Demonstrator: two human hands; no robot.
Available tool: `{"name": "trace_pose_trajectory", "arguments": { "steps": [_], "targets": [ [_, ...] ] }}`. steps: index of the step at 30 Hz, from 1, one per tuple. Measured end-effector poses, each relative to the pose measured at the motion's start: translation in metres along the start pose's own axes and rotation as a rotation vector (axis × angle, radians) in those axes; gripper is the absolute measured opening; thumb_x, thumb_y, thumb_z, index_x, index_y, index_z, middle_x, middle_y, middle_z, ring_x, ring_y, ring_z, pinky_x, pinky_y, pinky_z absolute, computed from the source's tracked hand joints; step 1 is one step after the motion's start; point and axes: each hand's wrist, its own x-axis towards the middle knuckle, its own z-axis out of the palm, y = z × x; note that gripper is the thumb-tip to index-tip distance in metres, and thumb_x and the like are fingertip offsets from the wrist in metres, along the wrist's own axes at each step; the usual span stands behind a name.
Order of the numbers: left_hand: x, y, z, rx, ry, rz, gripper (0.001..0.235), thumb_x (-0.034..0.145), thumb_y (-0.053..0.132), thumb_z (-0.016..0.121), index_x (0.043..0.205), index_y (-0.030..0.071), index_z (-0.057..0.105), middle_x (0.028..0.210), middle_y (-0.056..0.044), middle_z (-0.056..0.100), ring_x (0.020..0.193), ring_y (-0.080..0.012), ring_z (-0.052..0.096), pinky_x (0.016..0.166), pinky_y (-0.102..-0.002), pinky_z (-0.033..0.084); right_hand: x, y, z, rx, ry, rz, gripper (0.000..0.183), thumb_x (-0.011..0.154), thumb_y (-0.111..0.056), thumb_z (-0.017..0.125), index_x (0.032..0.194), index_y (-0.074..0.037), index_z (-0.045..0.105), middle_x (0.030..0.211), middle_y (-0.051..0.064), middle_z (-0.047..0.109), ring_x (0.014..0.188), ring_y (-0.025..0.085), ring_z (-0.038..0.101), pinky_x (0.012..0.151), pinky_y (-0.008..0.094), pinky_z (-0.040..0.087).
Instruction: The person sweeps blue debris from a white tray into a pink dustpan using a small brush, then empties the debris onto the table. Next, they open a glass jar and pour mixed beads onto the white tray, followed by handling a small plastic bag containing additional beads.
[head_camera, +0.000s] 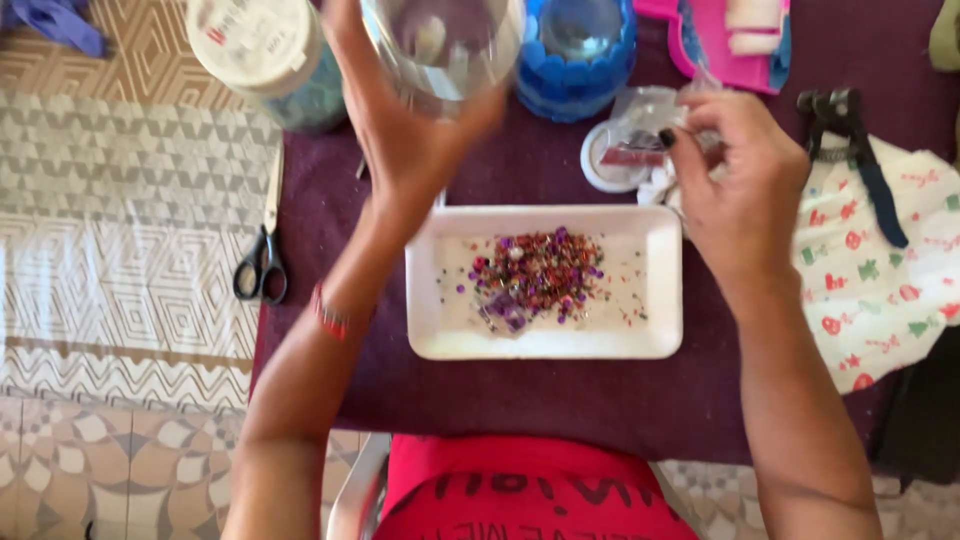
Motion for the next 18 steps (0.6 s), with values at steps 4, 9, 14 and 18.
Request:
{"name": "trace_pose_trajectory", "arguments": {
  "steps": [4, 9, 14, 18],
  "targets": [
    [-0.012, 0.026, -0.019, -0.094, -0.171, 0.182, 0.089, 0.091, 0.022, 0.098, 0.154, 0.012, 0.036, 0.152, -0.013, 0.049, 0.147, -0.0335, 0.049, 0.131, -0.053, 0.046, 0.024, -0.038, -0.023, 0.389, 0.047, 0.191, 0.014, 0.124, 0.016, 0.055, 0.111, 0.012, 0.052, 0.102, 0.025, 0.073, 0.081, 0.024, 0.074, 0.059, 0.024, 0.059],
    [-0.029, 0.028, -0.013, -0.07, -0.32, 0.246, 0.088, 0.093, 0.022, 0.099, 0.153, 0.011, 0.035, 0.153, -0.019, 0.043, 0.145, -0.0384, 0.048, 0.124, -0.057, 0.045, 0.042, -0.065, -0.034, 0.587, 0.239, 0.123, 0.023, 0.127, 0.005, 0.064, 0.124, 0.003, 0.042, 0.124, 0.036, 0.064, 0.105, 0.039, 0.073, 0.087, 0.038, 0.062],
    [-0.032, 0.039, -0.019, -0.176, -0.366, 0.074, 0.093, 0.084, 0.012, 0.091, 0.156, 0.009, 0.032, 0.155, -0.019, 0.044, 0.149, -0.0369, 0.047, 0.132, -0.05, 0.042, 0.063, -0.091, -0.021, 0.455, 0.053, -0.083, 0.015, 0.119, 0.018, 0.066, 0.111, 0.009, 0.056, 0.116, 0.031, 0.071, 0.104, 0.035, 0.074, 0.091, 0.04, 0.062],
    [-0.039, 0.03, -0.014, -0.167, -0.362, 0.054, 0.1, 0.082, 0.011, 0.094, 0.159, 0.014, 0.031, 0.157, -0.018, 0.044, 0.149, -0.0344, 0.047, 0.131, -0.049, 0.046, 0.073, -0.093, -0.018, 0.352, -0.178, -0.21, 0.018, 0.108, 0.013, 0.08, 0.116, 0.018, 0.065, 0.123, 0.035, 0.07, 0.112, 0.039, 0.072, 0.083, 0.037, 0.063]
  ]
}}
